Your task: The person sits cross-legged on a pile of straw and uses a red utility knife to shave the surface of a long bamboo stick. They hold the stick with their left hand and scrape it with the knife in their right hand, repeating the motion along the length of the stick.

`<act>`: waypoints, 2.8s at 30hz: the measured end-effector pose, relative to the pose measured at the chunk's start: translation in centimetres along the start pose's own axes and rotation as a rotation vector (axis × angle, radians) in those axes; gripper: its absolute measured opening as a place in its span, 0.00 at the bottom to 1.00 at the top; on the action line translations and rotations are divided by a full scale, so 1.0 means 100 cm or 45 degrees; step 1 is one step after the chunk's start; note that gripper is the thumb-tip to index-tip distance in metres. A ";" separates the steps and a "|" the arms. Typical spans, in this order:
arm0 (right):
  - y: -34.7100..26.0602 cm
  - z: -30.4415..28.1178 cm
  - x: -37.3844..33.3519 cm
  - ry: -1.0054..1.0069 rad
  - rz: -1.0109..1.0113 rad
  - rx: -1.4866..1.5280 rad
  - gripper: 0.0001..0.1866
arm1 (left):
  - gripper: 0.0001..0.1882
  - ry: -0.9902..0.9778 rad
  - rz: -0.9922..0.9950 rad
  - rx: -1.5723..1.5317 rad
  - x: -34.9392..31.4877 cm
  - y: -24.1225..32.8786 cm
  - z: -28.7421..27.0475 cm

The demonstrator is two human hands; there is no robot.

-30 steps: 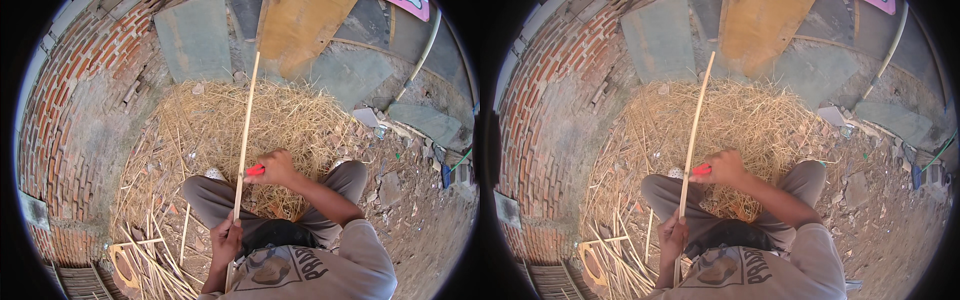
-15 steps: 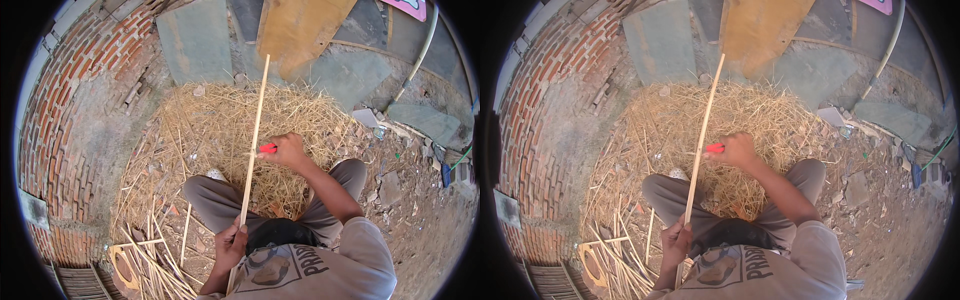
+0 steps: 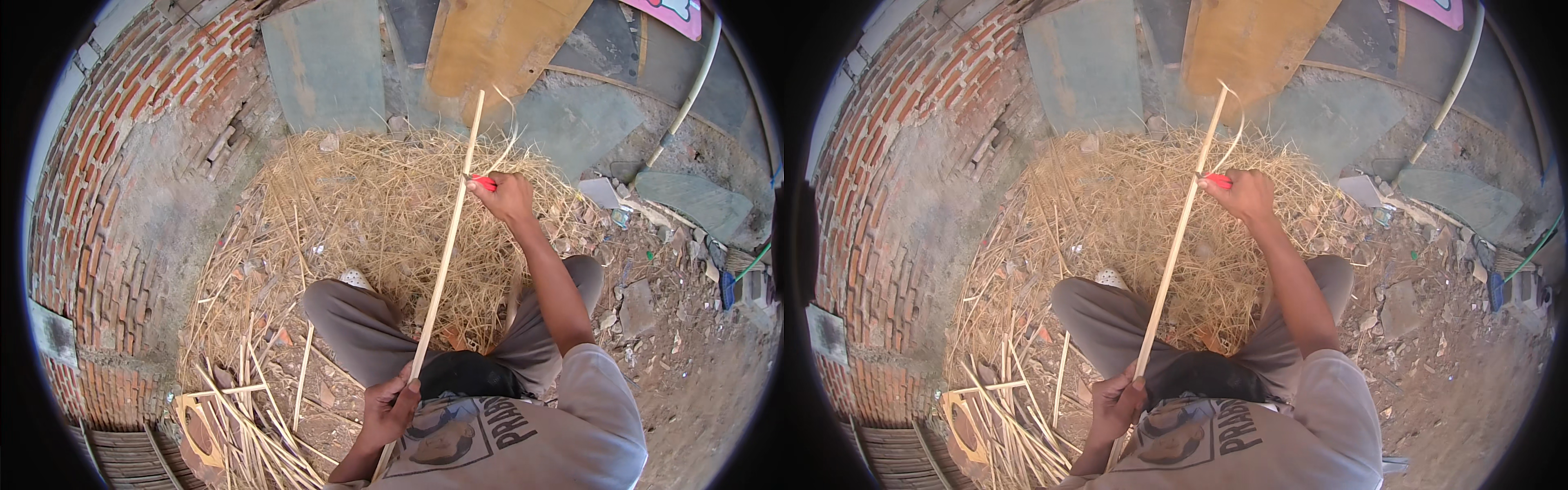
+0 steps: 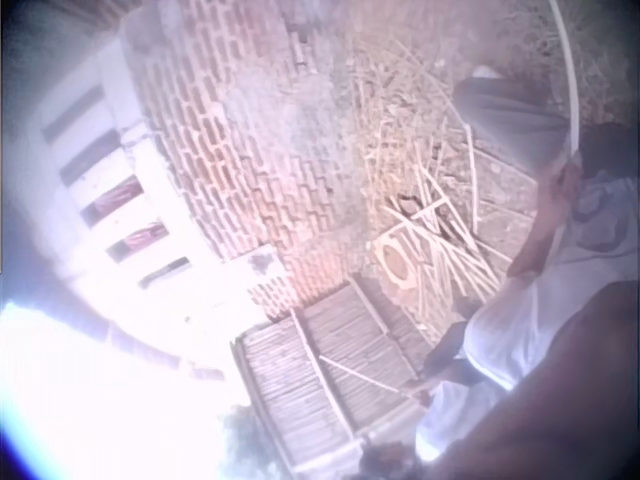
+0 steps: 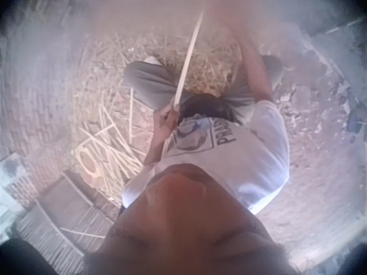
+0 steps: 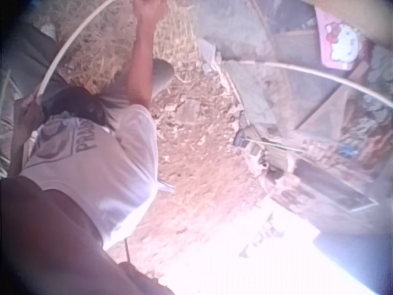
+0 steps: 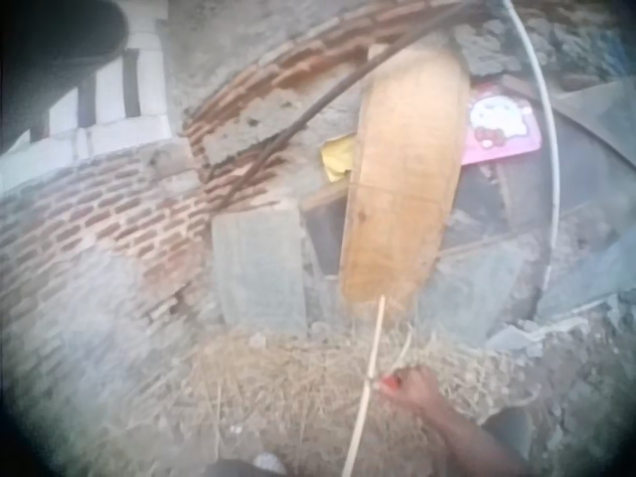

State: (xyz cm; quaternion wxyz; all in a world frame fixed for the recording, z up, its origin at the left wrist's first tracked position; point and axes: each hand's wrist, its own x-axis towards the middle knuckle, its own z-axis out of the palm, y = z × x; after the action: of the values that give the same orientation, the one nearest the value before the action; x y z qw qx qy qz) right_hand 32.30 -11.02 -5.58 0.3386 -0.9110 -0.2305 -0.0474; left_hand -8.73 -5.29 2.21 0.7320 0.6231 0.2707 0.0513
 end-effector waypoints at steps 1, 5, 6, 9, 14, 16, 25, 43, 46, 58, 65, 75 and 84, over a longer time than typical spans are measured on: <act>0.005 -0.002 0.008 -0.031 0.137 0.048 0.42 | 0.18 -0.018 0.007 0.023 -0.003 -0.003 -0.001; 0.045 -0.016 0.033 0.213 0.479 0.222 0.42 | 0.19 -0.093 0.015 0.094 -0.018 -0.013 -0.005; 0.042 -0.012 0.032 0.162 0.449 0.257 0.42 | 0.19 -0.057 0.037 0.106 -0.018 -0.012 -0.007; 0.012 -0.001 -0.003 -0.084 0.260 0.284 0.41 | 0.21 0.051 0.022 -0.059 -0.012 -0.013 -0.013; -0.056 0.012 -0.092 -0.181 -0.623 0.369 0.37 | 0.19 0.139 0.114 -0.100 0.017 0.000 -0.013; -0.073 0.012 -0.110 -0.181 -0.809 0.307 0.38 | 0.19 0.170 0.078 -0.055 0.020 0.007 -0.010; -0.087 -0.005 -0.119 -0.324 -0.795 0.112 0.36 | 0.19 0.213 0.169 -0.057 0.037 0.003 -0.009; -0.045 0.031 -0.072 -0.184 -0.540 0.062 0.37 | 0.20 0.168 0.036 0.146 0.040 0.011 0.002; -0.034 0.029 -0.057 -0.140 -0.427 -0.005 0.38 | 0.20 0.118 0.016 0.011 0.038 0.010 0.005; -0.005 0.015 -0.011 -0.154 0.018 0.135 0.44 | 0.18 0.052 0.007 -0.027 0.007 -0.006 -0.005; -0.078 -0.004 -0.109 -0.339 -0.717 0.037 0.38 | 0.17 0.196 0.024 -0.051 0.024 0.010 -0.012; -0.088 0.008 -0.079 -0.103 -1.034 0.062 0.37 | 0.18 0.190 0.111 -0.045 0.028 0.015 -0.015; -0.089 0.035 -0.042 -0.081 -0.830 0.036 0.38 | 0.19 0.172 0.132 -0.191 0.026 0.008 -0.024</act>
State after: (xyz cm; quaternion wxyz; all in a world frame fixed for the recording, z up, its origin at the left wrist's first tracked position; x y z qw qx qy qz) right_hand 24.26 -4.51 -3.98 0.3109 -0.7854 -0.5213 -0.1217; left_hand -7.40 -1.92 1.87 0.7531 0.5747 0.2823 0.1512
